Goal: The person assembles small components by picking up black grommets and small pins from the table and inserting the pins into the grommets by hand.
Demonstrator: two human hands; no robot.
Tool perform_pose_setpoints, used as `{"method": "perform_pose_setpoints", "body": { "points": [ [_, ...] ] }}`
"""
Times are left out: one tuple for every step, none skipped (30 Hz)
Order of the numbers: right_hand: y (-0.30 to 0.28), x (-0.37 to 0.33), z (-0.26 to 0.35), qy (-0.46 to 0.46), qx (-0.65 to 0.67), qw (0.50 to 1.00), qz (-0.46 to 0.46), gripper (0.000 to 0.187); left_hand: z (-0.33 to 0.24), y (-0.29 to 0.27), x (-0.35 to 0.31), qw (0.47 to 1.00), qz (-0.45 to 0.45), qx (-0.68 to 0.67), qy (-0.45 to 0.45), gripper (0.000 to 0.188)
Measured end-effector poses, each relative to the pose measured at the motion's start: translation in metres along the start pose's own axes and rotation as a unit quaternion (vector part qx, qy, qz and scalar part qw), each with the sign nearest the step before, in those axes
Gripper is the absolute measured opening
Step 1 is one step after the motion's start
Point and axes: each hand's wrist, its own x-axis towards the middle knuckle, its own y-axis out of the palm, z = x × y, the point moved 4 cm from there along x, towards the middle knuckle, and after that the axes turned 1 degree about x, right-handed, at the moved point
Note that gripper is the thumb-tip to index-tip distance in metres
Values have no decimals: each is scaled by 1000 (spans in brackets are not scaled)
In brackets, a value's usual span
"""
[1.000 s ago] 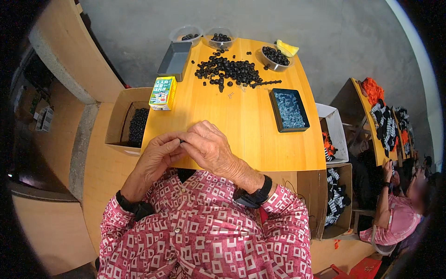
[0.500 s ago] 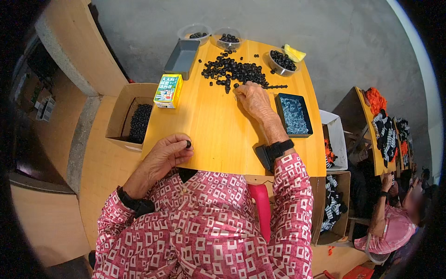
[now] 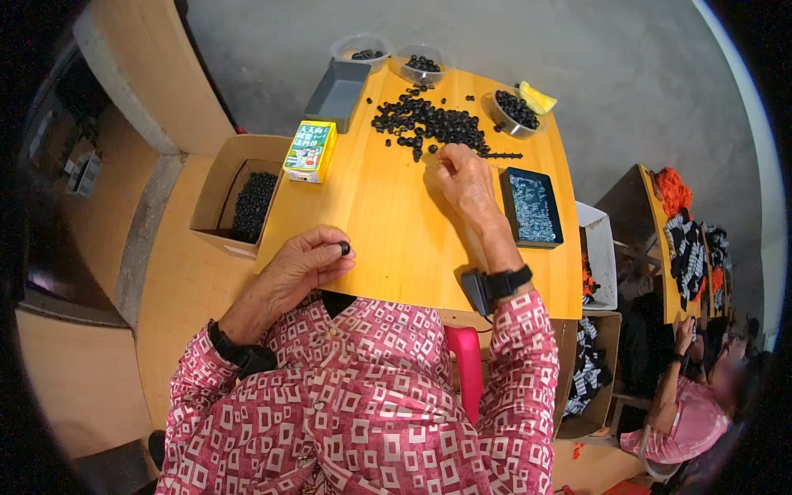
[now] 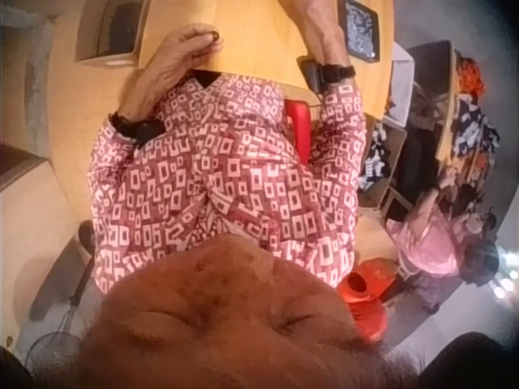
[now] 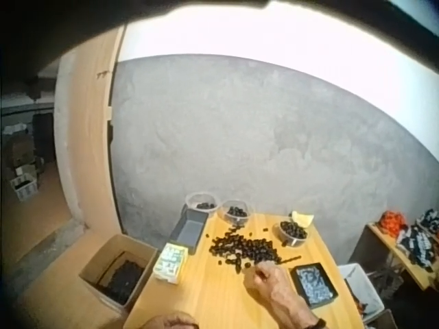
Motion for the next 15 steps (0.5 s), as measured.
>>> {"method": "perform_pose_setpoints", "body": {
  "points": [
    [-3, -4, 14, -2, 5, 1000, 5, 8, 0, 0, 0, 1000, -7, -2, 1, 12],
    [-8, -9, 31, 19, 48, 999, 15, 8, -2, 2, -2, 1000, 6, -13, 9, 13],
    [-13, -16, 46, 43, 89, 995, 23, 8, -4, 4, -2, 999, 21, -23, 15, 14],
    [-16, -25, 60, 41, 94, 994, 29, 8, -5, 4, -3, 999, 14, -25, 17, 14],
    [-17, -33, 77, 11, 125, 991, 39, 8, -6, 4, -5, 999, 25, -35, 19, 16],
    [-18, -40, 93, -20, 156, 986, 49, 8, -7, 4, -7, 998, 35, -45, 22, 17],
    [-20, -47, 104, -21, 158, 986, 54, 8, -6, 4, -8, 998, 31, -48, 24, 17],
    [-24, -52, 118, -55, 161, 983, 66, 8, -7, 6, -9, 998, 37, -45, 15, 18],
    [-24, -58, 129, -89, 163, 979, 78, 9, -6, 8, -10, 998, 44, -43, 7, 19],
    [-24, -62, 135, -90, 163, 979, 82, 9, -7, 10, -11, 998, 43, -46, 8, 19],
    [-22, -66, 139, -79, 185, 976, 88, 10, -7, 11, -12, 998, 47, -38, 13, 20],
    [-21, -69, 141, -68, 207, 971, 95, 11, -7, 12, -12, 998, 52, -30, 18, 20],
    [-18, -71, 143, -69, 208, 971, 99, 11, -6, 12, -12, 998, 49, -33, 20, 20],
    [-14, -74, 142, -70, 217, 968, 104, 11, -6, 12, -12, 997, 53, -43, 22, 20],
    [-12, -75, 142, -71, 227, 965, 108, 11, -5, 12, -11, 997, 56, -52, 24, 20]
  ]
}}
